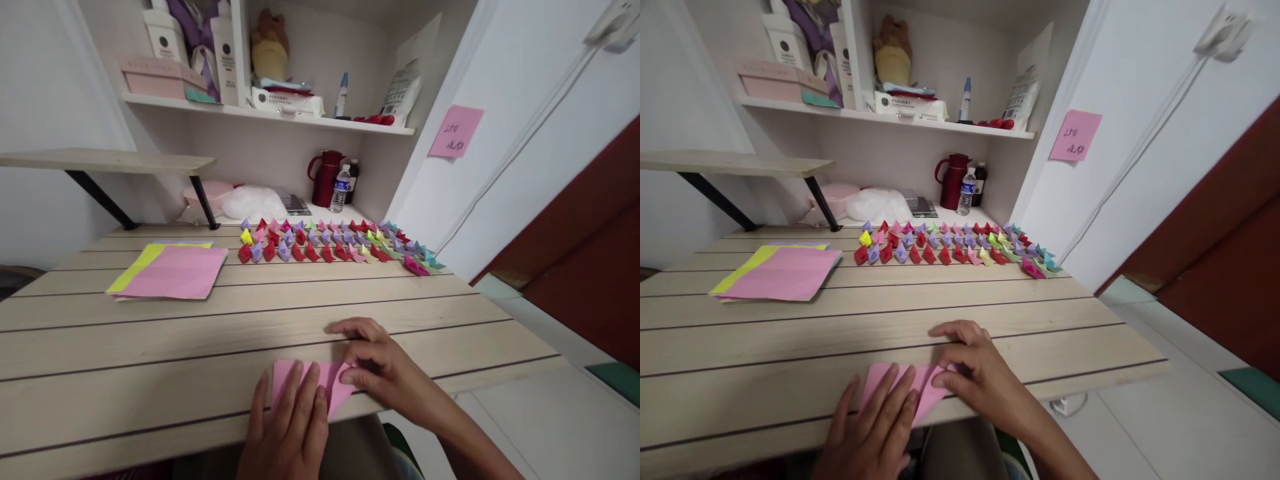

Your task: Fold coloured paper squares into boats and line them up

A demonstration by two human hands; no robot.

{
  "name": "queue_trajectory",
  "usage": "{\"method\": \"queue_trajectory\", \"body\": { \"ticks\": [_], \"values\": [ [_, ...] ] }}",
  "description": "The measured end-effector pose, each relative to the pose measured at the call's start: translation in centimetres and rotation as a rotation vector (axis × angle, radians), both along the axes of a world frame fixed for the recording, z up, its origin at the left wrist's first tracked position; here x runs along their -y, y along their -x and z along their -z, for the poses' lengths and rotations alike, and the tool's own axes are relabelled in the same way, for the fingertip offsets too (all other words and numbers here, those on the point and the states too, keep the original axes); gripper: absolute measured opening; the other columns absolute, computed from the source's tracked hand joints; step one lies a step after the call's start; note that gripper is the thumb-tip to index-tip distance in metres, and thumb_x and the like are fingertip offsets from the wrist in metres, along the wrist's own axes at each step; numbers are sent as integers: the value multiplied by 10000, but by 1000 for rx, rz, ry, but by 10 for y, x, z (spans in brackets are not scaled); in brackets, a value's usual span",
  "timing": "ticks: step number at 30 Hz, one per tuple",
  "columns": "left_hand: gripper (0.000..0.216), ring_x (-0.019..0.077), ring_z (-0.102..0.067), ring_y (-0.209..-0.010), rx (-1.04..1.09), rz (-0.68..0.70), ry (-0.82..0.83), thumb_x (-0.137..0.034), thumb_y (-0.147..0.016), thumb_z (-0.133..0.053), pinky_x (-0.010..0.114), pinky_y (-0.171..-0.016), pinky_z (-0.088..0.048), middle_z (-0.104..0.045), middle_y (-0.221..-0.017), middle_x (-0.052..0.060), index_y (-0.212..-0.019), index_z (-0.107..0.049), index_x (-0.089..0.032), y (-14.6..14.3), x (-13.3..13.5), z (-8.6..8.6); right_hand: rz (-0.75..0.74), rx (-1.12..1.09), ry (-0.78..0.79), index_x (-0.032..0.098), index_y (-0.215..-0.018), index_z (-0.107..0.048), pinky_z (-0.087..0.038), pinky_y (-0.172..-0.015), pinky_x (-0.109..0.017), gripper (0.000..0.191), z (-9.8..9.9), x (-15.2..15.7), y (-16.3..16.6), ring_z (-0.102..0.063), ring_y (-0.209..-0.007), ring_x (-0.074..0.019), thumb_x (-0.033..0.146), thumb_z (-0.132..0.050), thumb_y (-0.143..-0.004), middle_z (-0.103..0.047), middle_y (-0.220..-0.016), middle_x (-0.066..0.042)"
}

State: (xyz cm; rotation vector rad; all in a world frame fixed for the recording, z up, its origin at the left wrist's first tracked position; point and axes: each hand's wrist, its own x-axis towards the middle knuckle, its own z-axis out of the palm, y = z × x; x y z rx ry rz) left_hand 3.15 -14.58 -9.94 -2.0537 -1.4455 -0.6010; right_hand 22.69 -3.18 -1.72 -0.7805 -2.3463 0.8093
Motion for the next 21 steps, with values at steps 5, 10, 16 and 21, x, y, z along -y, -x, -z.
{"method": "queue_trajectory", "body": {
  "ticks": [5,10,16,21],
  "values": [
    [527,235,-143,-1501,-27,-80,13,-95,-885,-407,629,-1201,-6,-538,-1443,-40,-1344,-538,-318,1,5,-4,-210,-6,64,248,-900,-705,-395,-1061,-435,276,-3,-6,3,-510,-1253,-264,518,-651,-869,-621,-1249,-73],
    [488,253,-172,-1495,-18,-140,-33,-202,-901,-479,634,-1193,-66,-553,-1432,-3,-1370,-513,-334,2,9,3,-248,207,-83,314,-1140,-666,-276,-1149,-498,429,-3,5,-9,-362,-1384,-304,554,-722,-789,-504,-1425,-56],
    [492,237,-184,-1494,-28,-138,-16,-189,-892,-476,611,-1204,-78,-530,-1453,0,-1365,-516,-319,4,11,7,2,31,73,303,-1075,-668,-371,-1093,-523,317,10,21,-26,-422,-1347,-312,475,-413,-999,-495,-1436,-63],
    [532,226,-166,-1498,-31,-130,4,-174,-872,-447,599,-1204,-70,-516,-1466,13,-1383,-490,-314,7,12,6,260,-7,112,287,-1172,-641,-436,-1023,-467,300,10,18,-14,-539,-1210,-291,460,-540,-948,-603,-1256,-95]
  ]
}}
